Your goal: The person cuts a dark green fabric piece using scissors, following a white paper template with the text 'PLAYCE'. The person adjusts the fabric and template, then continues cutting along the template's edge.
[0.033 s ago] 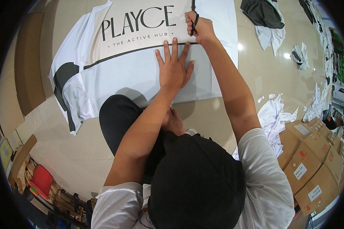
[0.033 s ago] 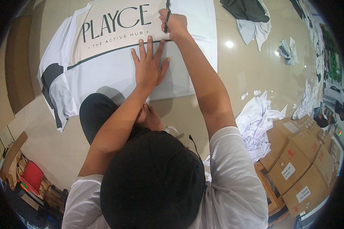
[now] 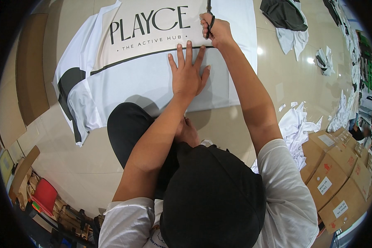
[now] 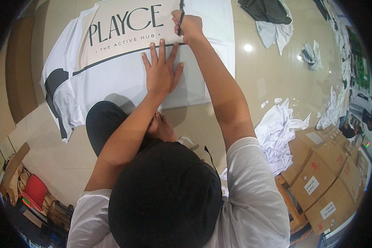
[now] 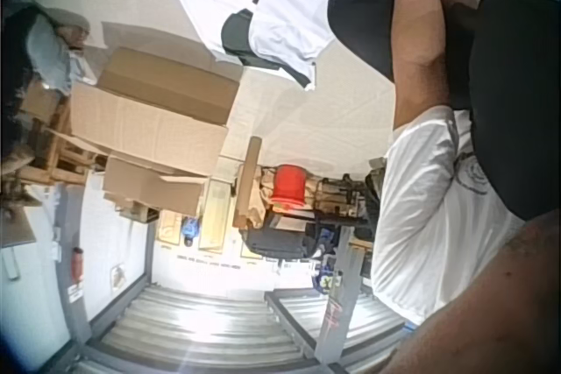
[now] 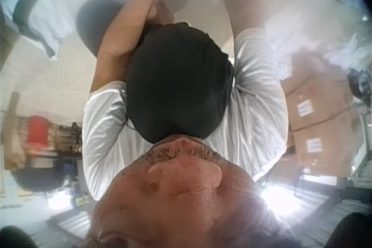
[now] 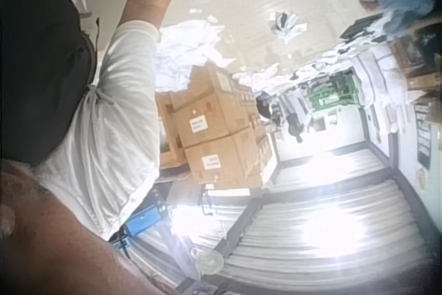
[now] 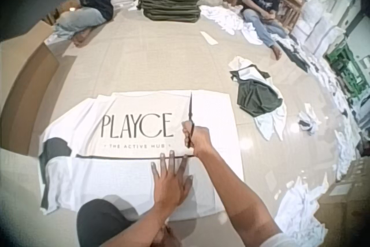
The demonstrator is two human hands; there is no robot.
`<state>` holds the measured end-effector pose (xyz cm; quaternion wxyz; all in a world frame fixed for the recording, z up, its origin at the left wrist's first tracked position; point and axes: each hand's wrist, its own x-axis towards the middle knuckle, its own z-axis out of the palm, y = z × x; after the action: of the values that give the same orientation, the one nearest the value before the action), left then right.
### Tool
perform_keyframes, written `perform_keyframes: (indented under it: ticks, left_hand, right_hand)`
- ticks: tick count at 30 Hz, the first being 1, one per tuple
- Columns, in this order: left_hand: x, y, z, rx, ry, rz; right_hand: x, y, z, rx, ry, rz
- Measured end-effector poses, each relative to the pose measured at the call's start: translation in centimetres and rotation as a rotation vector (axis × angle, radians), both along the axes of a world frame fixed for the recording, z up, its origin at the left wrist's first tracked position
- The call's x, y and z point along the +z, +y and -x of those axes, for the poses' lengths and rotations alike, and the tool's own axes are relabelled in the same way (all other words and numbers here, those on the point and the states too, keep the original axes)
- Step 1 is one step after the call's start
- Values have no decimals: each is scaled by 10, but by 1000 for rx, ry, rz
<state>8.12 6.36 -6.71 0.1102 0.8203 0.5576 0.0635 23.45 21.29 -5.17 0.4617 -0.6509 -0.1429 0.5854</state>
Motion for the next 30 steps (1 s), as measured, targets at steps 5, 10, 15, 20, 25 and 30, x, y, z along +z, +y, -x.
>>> perform_keyframes:
  ticks: [5,10,15,20,25,30]
  left_hand:
    - [0,0,1,2,1,-2]
    - [1,0,2,0,-1,-2]
    - [3,0,-1,-8,-4,2]
    - [1,1,0,-5,-7,6]
    - [-2,-1,3,8,-65,-1]
    - [-3,-2,-1,6,-98,8]
  right_hand:
    - [2,-1,2,10,-13,-20]
    - [-6,13,-7,16,6,-9]
    - [-38,42,-28,75,38,-78]
    - [-22,43,-30,116,-151,-39]
    - [-3,-17,-66,299,-1369,-97]
    - [-34,-137,-110,121,-1670,-431]
